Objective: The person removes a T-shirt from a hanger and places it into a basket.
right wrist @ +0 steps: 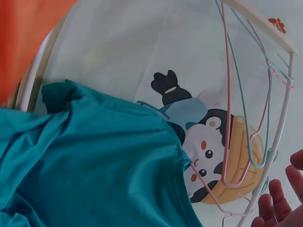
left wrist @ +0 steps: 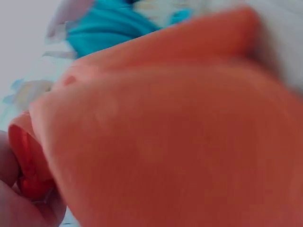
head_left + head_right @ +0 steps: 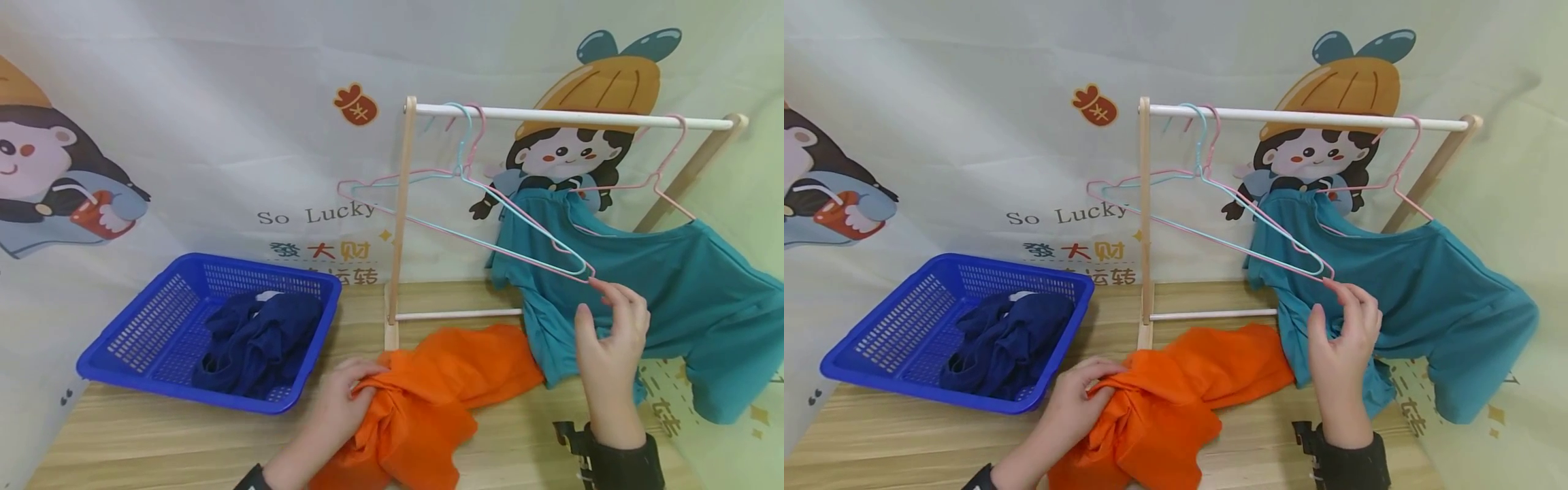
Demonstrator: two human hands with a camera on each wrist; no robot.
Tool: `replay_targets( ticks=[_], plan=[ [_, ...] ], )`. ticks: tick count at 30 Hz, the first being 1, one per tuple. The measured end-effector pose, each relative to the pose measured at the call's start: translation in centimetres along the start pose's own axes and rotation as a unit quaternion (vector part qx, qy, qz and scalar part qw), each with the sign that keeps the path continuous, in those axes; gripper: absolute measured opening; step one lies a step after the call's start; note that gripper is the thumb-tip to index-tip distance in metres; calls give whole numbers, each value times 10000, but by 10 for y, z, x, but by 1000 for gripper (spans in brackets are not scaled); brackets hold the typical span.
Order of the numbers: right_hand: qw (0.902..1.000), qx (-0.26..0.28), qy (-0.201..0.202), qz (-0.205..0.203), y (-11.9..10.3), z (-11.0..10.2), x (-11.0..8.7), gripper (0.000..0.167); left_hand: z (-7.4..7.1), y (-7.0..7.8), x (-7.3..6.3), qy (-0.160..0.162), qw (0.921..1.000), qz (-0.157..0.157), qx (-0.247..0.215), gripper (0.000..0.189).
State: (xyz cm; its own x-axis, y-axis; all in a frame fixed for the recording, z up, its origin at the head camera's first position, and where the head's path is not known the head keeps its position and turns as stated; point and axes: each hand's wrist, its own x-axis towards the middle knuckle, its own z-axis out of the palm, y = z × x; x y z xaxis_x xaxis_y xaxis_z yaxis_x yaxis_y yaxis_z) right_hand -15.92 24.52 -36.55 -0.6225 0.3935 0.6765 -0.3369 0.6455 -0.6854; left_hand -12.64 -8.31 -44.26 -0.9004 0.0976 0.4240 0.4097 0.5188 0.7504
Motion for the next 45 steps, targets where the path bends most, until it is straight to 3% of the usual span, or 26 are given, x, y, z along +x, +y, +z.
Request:
replay_targets(
  ticks=[5,10,13,15,17,20,23,25,28,33,36,39,45],
  plan=[
    [9996,-244,112,6,8,-9,7,31,-41,28,21,624,9931,111,-988,38],
    [9976,-600,321,103,14,-21,19,33,-78,46,37,1321,9839,449,-1115,29],
    [9957,-853,235,271,16,-31,28,35,-96,52,45,1766,9751,600,-1203,24],
    [9935,-1086,124,308,17,-39,35,37,-106,56,50,2093,9679,613,-1253,23],
    [9911,-1289,-2,328,19,-47,42,39,-116,61,54,2351,9585,423,-1557,23],
    [9887,-1476,-125,207,20,-56,53,41,-132,69,61,2709,9389,-61,-2121,24],
    [9879,-1522,-276,103,17,-60,62,42,-148,79,69,3027,9078,-463,-2867,25],
    [9867,-1578,-376,75,14,-61,68,43,-159,87,76,3268,8861,-465,-3253,25],
    [9827,-1768,-536,100,11,-64,77,45,-174,98,88,3702,8542,-75,-3649,23],
    [9762,-2070,-644,77,9,-71,91,46,-193,111,103,4453,8241,951,-3369,16],
    [9734,-2182,-695,-12,11,-75,97,47,-201,107,106,4814,8269,1214,-2643,14],
    [9692,-2321,-815,-99,16,-77,103,48,-204,92,108,4974,8390,1242,-1822,16],
    [9582,-2648,-1073,-173,26,-81,112,50,-202,48,110,4889,8700,547,-325,21]
  ],
)
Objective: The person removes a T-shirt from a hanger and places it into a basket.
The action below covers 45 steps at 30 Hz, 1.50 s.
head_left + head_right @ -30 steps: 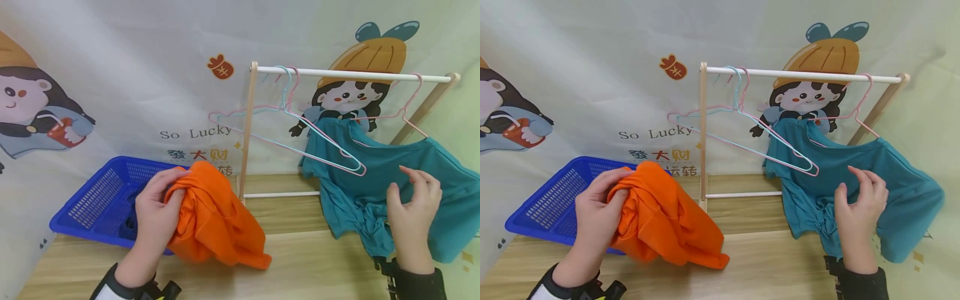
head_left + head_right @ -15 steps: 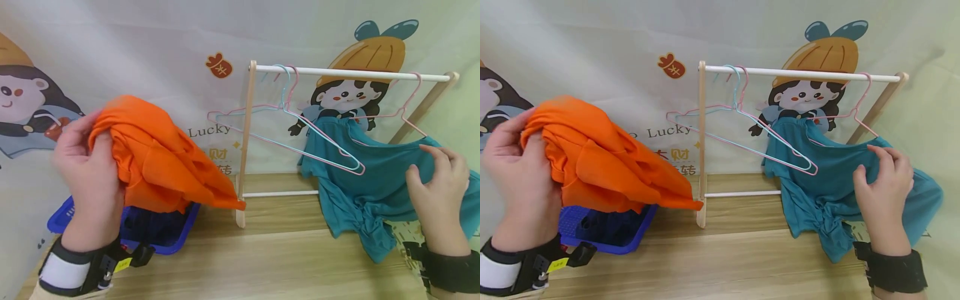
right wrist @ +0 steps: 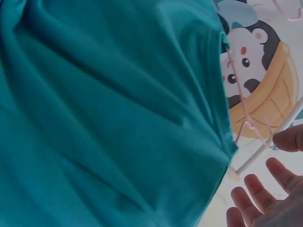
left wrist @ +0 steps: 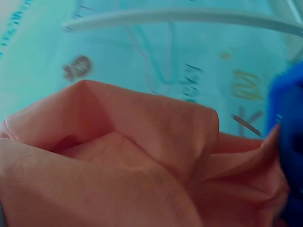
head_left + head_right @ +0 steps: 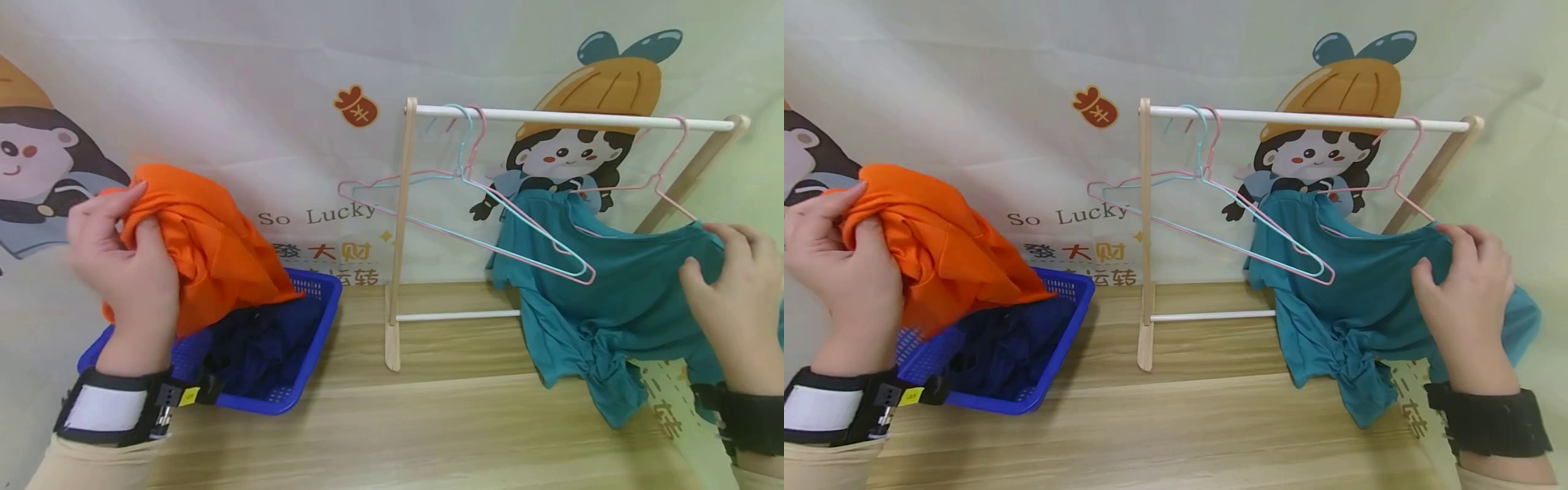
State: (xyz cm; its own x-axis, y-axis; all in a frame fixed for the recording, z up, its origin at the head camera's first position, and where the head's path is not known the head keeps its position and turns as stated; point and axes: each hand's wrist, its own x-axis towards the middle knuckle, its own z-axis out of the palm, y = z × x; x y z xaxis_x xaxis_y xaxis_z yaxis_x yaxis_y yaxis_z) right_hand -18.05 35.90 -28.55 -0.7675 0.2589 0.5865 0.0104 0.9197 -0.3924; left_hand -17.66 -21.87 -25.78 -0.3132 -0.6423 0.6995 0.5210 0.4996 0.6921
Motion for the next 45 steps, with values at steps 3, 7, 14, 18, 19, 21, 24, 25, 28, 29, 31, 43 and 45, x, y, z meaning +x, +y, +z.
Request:
replay_targets(
  ticks=[3,7,14,18,19,21,24,25,28,29,31,43,45],
  plan=[
    [9997,-137,-195,67,4,-1,4,52,-1,-28,-2,-223,9967,-53,775,22],
    [9984,-345,-412,146,11,-2,9,55,-5,-59,-8,-812,9867,-133,1404,24],
    [9966,-376,-705,193,23,4,12,60,-14,-94,-38,-2194,9547,69,2010,26],
    [9954,-542,-768,203,30,12,14,60,-26,-114,-57,-2855,9258,-16,2476,24],
    [9951,-595,-769,192,31,13,14,59,-30,-119,-60,-3061,9155,-72,2610,24],
    [9943,-711,-770,187,31,16,15,58,-37,-128,-65,-3429,8950,-146,2850,25],
    [9937,-781,-777,197,30,15,16,55,-46,-137,-69,-3934,8624,-273,3174,28],
    [9936,-777,-790,237,28,14,17,53,-48,-140,-69,-4031,8552,-266,3248,29],
    [9932,-704,-874,325,26,8,19,50,-53,-146,-71,-4211,8382,-222,3459,30],
    [9931,-680,-885,348,25,7,19,49,-55,-148,-71,-4269,8332,-181,3509,30],
    [9933,-643,-875,394,23,5,20,48,-57,-149,-72,-4372,8262,-147,3551,29],
    [9965,199,-127,806,18,2,13,45,-58,-125,-84,-3892,8721,-272,2954,63],
    [9957,397,52,830,18,2,13,45,-56,-120,-87,-3699,8880,-144,2729,64]
  ],
)
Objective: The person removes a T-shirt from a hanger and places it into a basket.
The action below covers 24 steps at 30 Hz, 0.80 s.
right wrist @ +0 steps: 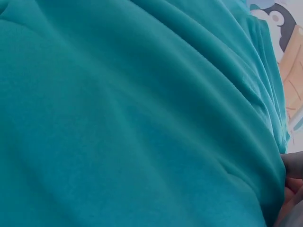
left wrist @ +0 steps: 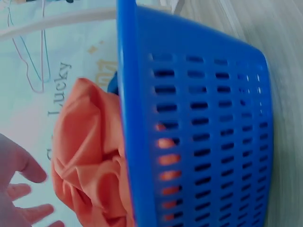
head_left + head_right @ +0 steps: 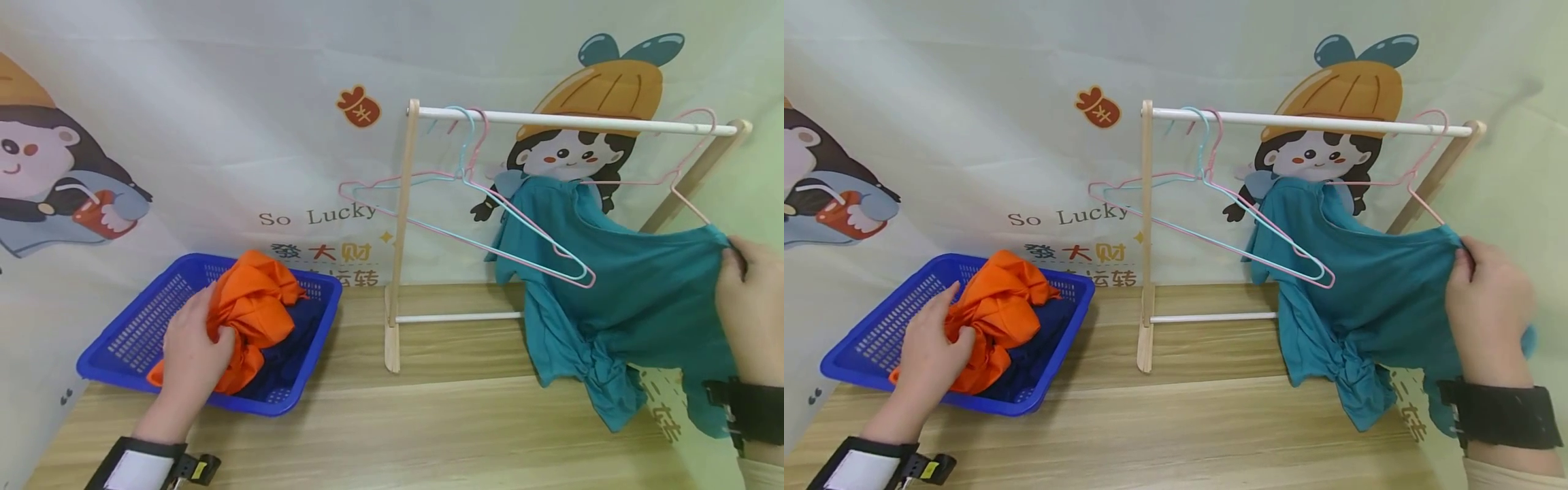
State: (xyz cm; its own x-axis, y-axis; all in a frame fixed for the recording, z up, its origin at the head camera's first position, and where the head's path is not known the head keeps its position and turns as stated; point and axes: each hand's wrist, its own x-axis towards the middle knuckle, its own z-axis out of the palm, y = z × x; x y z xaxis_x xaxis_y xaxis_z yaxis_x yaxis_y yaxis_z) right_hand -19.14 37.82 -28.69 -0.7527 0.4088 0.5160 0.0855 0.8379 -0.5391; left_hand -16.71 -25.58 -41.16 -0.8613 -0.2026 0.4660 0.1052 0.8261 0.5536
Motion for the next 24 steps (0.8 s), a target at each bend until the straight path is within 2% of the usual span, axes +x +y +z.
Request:
replay_targets(
  ticks=[3,5,8,11,18,24],
  plan=[
    [9997,174,153,-1,1,-3,1,45,3,10,-2,184,9989,265,-334,68],
    [9995,214,233,4,-1,-5,2,45,5,16,-3,200,9971,478,-563,73],
    [9989,282,362,86,-3,-9,4,45,6,26,-6,110,9925,849,-869,79],
    [9985,254,460,141,-5,-10,1,45,6,35,-10,-47,9884,1077,-1074,78],
    [9984,274,383,315,8,-5,-31,44,12,46,-20,-407,9833,1300,-1209,74],
    [9976,-432,306,449,22,6,-62,41,20,47,-28,-426,9763,1585,-1412,71]
  ],
)
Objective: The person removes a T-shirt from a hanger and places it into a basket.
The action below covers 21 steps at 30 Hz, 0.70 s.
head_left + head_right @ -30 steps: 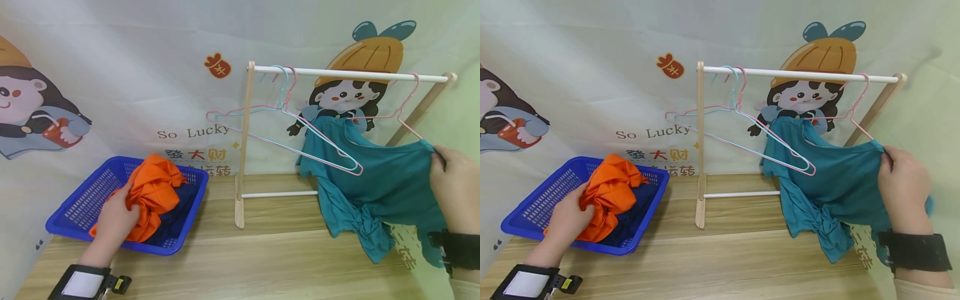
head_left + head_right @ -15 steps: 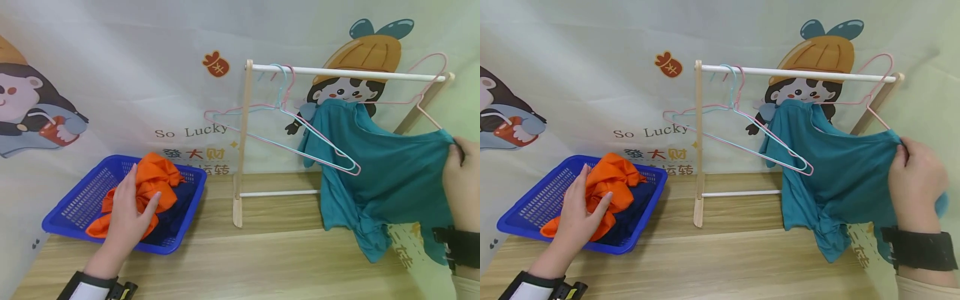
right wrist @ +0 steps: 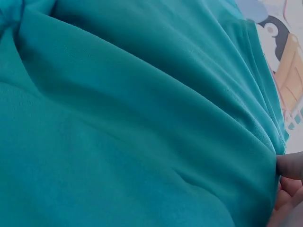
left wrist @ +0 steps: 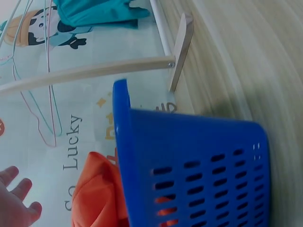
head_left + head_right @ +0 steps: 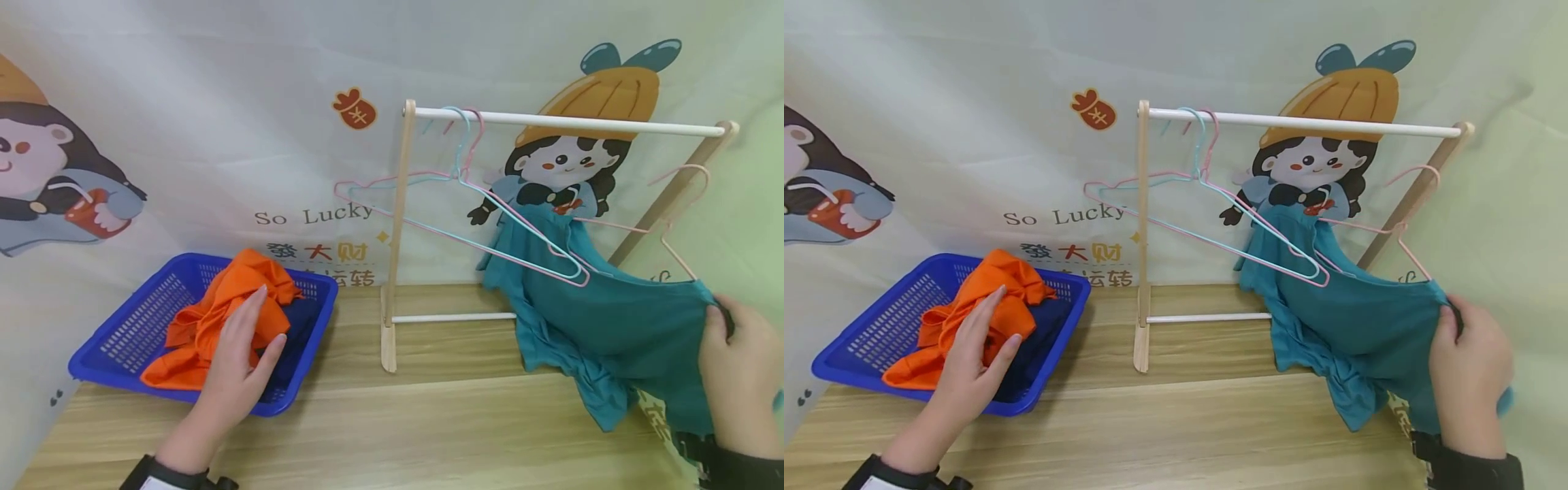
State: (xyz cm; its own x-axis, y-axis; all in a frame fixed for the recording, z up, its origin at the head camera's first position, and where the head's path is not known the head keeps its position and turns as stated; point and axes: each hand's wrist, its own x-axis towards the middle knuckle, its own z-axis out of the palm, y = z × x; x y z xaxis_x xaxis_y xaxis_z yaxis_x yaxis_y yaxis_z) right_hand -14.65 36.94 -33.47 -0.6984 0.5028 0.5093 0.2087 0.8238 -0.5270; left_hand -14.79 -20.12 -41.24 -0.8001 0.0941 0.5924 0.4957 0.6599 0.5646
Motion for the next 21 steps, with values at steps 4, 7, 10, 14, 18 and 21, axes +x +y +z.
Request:
replay_targets(
  ticks=[4,7,10,14,18,21],
  plan=[
    [9984,-214,-383,368,9,6,-16,41,5,2,-4,-16,10000,44,-87,70],
    [9945,-320,-753,660,13,9,-25,44,6,4,-6,-22,9999,26,-101,69],
    [9900,-334,-1038,896,17,9,-29,46,7,7,-7,-52,9998,29,-165,68],
    [9860,-171,-1176,1168,23,7,-31,47,9,10,-8,-108,9997,36,-205,68],
    [9839,-54,-1116,1392,28,6,-34,45,11,13,-10,-190,9997,15,-180,69],
    [9842,78,-977,1473,30,7,-37,39,13,15,-11,-251,9995,25,-204,69]
  ],
)
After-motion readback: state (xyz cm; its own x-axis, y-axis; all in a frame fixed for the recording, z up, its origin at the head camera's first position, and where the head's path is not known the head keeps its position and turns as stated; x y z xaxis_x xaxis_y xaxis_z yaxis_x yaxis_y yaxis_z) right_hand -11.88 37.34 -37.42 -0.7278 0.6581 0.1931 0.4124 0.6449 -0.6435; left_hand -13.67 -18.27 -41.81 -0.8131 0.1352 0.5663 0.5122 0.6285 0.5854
